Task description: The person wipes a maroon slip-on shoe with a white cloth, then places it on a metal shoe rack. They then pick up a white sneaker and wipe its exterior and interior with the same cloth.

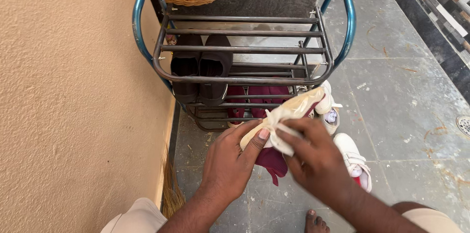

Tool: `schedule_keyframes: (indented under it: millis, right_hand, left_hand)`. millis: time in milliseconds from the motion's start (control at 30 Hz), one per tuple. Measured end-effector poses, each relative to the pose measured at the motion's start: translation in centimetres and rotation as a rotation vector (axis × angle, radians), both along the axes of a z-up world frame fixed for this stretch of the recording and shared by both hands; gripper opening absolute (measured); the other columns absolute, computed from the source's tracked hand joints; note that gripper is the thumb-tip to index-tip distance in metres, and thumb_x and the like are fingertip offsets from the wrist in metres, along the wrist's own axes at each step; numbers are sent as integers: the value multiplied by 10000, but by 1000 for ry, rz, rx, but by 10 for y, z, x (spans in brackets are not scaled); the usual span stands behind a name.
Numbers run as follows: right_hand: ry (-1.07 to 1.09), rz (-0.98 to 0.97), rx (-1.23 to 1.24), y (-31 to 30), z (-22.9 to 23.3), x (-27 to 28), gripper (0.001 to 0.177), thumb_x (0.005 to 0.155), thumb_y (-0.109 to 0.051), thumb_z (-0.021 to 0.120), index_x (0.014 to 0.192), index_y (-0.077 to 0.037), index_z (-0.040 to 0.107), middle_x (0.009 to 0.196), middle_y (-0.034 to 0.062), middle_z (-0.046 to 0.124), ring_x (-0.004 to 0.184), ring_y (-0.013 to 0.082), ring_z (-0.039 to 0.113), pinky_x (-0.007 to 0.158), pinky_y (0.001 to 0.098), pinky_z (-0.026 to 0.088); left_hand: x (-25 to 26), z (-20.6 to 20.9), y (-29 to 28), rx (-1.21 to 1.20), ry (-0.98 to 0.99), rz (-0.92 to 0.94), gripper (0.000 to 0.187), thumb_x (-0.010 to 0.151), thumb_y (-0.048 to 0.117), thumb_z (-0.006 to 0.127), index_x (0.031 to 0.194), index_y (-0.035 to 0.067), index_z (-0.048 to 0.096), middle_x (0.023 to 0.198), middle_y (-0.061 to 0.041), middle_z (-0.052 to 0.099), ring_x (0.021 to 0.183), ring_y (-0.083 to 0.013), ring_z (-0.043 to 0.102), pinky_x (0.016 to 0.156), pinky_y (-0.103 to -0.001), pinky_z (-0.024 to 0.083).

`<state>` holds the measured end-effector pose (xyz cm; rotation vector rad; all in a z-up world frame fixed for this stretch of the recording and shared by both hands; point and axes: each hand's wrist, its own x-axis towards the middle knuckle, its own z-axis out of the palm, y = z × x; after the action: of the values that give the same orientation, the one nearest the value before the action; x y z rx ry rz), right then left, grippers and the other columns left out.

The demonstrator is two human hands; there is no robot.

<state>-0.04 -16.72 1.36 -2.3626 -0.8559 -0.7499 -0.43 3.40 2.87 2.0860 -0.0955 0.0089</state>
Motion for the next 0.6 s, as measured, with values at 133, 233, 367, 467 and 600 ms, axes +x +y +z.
schedule_keyframes:
  millis: [133, 233, 367, 467, 600]
  right_hand:
    - [-4, -272, 75, -26, 0, 29, 412, 801, 8, 775, 1201, -42, 688, 1173, 129, 661, 984, 280, 690, 793, 374, 583]
    - [81, -397, 133, -47, 0, 47, 332, 872, 35, 739, 1191, -50, 708, 1175, 117, 682, 922, 250, 716, 754, 362, 585]
    - [162, -439, 220, -44, -3, 47, 315, 907, 17, 727, 1212, -47, 684, 1186, 103, 687, 897, 237, 720, 739, 333, 591]
    - [85, -264, 166, -21, -8, 25, 434, 772, 32, 739, 1192, -36, 656, 1208, 141, 644, 988, 270, 693, 776, 344, 581]
    - [184, -10, 223, 8, -14, -10, 447, 754, 47, 699, 1194, -28, 680, 1207, 175, 623, 1021, 288, 693, 772, 349, 598]
  left_hand:
    - [0, 3, -1, 16, 64, 10, 606, 921, 581, 534, 1286, 125, 696, 1121, -126, 729, 1076, -248, 713, 924, -403, 543]
    - [0, 7, -3, -21, 82, 29, 586, 917, 572, 539, 1256, 126, 710, 1125, -109, 736, 1071, -235, 723, 912, -394, 553]
    - [0, 6, -5, -10, 129, 35, 565, 915, 560, 535, 1249, 143, 715, 1100, -106, 744, 1050, -229, 736, 910, -390, 559]
    - [1, 1, -7, 12, 82, 50, 572, 914, 564, 541, 1246, 134, 720, 1115, -111, 748, 1070, -243, 722, 934, -401, 541]
    - [6, -8, -11, 132, 191, 59, 602, 940, 616, 494, 1271, 160, 706, 1158, -115, 714, 1150, -246, 674, 992, -431, 492]
